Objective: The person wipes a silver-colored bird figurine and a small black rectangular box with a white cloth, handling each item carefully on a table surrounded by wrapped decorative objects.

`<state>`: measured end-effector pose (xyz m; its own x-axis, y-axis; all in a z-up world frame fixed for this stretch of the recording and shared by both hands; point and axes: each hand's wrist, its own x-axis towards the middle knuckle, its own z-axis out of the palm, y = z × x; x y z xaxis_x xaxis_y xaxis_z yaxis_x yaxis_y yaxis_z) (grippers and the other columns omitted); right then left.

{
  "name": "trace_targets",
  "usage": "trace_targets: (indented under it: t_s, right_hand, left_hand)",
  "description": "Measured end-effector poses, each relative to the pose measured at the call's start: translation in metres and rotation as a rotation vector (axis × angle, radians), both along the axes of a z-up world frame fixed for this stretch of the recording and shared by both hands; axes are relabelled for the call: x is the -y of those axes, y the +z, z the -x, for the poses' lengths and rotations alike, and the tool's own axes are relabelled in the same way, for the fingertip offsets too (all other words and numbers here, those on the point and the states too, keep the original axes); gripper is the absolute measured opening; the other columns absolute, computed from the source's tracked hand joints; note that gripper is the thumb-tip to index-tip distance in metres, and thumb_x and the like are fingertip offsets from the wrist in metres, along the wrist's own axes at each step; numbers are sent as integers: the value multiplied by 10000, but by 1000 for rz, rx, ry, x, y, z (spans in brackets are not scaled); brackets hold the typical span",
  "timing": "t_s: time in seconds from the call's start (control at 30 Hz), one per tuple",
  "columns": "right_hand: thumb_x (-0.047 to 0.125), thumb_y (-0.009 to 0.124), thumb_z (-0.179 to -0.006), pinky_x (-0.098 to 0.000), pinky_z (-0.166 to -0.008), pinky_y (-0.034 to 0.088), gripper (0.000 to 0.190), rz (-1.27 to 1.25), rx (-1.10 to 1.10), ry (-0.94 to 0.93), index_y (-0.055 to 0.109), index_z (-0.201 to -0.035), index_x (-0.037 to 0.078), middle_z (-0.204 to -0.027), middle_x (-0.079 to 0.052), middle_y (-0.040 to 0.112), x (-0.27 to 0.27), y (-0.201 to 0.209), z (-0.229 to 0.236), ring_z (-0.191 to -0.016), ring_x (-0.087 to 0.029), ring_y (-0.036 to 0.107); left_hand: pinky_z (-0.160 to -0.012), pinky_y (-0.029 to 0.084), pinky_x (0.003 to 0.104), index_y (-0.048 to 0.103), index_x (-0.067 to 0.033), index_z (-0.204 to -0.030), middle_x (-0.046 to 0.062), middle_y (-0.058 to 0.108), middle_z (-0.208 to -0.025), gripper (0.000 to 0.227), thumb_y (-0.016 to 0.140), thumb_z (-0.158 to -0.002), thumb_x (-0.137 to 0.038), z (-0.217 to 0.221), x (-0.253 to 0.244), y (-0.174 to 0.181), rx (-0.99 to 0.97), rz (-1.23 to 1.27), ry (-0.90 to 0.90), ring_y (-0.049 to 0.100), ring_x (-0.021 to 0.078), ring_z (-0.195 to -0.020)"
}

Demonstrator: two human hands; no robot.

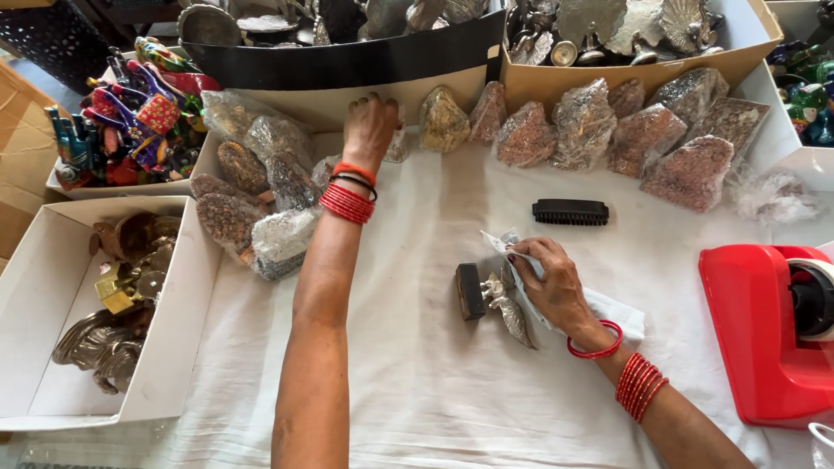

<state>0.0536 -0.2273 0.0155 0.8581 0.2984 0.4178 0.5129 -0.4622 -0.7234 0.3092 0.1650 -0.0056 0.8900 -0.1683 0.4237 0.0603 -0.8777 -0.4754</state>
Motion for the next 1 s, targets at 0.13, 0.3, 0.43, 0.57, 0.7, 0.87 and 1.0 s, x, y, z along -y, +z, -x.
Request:
trace_targets:
  t_s: [0.13, 0.3, 0.43, 0.57, 0.7, 0.87, 1.0]
  right_hand:
    - [81, 697, -930, -378, -784, 570, 177, 0, 5, 4, 717, -1080, -10, -1098, -144, 704, 0, -2, 0, -948, -285, 693]
    - [85, 697, -939, -376, -800, 571, 173, -1, 12, 12, 720, -1087, -2, -1091, -138, 706, 1, 0, 1, -949, -277, 695]
    - [83, 696, -932, -383, -793, 565, 175, -7, -2, 6, 716, -1082, -6, -1093, -141, 704, 0, 0, 1, -950, -282, 692]
    - [71, 692, -928, -383, -799, 568, 177, 10, 5, 13, 719, -1088, 0, -1097, -142, 703, 0, -1, 0, -956, -285, 691]
    - [64, 694, -924, -384, -800, 568, 185, 17, 6, 10, 721, -1094, -3, -1086, -138, 713, 0, -4, 0, -951, -282, 694]
    - [52, 686, -929, -386, -829, 574, 190, 35, 63, 8, 717, -1103, -18, -1101, -146, 717, 0, -10, -1, -986, -287, 693]
    - [58, 685, -928, -379, -816, 582, 191, 12, 32, 10, 721, -1103, -8, -1105, -145, 718, -1, -6, 2, -978, -278, 702]
  left_hand:
    - [-565, 531, 284, 681, -144, -955, 77, 682, -784, 191, 748, -931, -321, 19, 9, 8, 132, -27, -84, 636, 141, -625]
    - [-511, 546, 318, 606, -101, -1237, 214, 652, -1066, 694, 795, -735, -541, 74, 35, 83, 79, 217, -145, 657, 218, -628]
    - [-459, 536, 332, 596, -64, -1253, 222, 663, -1138, 744, 784, -762, -591, 100, 21, 118, 2, 302, -133, 641, 204, -590]
    - [-630, 558, 384, 649, -69, -1186, 167, 716, -1026, 641, 752, -876, -620, 112, -22, 122, -154, 330, 21, 674, 228, -764]
    - [-770, 572, 402, 667, -76, -1154, 148, 732, -1027, 663, 790, -825, -638, 154, -14, 142, -435, 373, 170, 702, 251, -861]
    - [-807, 604, 409, 667, -177, -1205, 115, 739, -1072, 430, 802, -808, -274, 132, -44, 68, -524, 334, 170, 726, 288, -938]
    - [-752, 624, 411, 712, -145, -1143, 137, 749, -1051, 208, 669, -943, -107, 114, -51, 47, -418, 272, 101, 745, 308, -929]
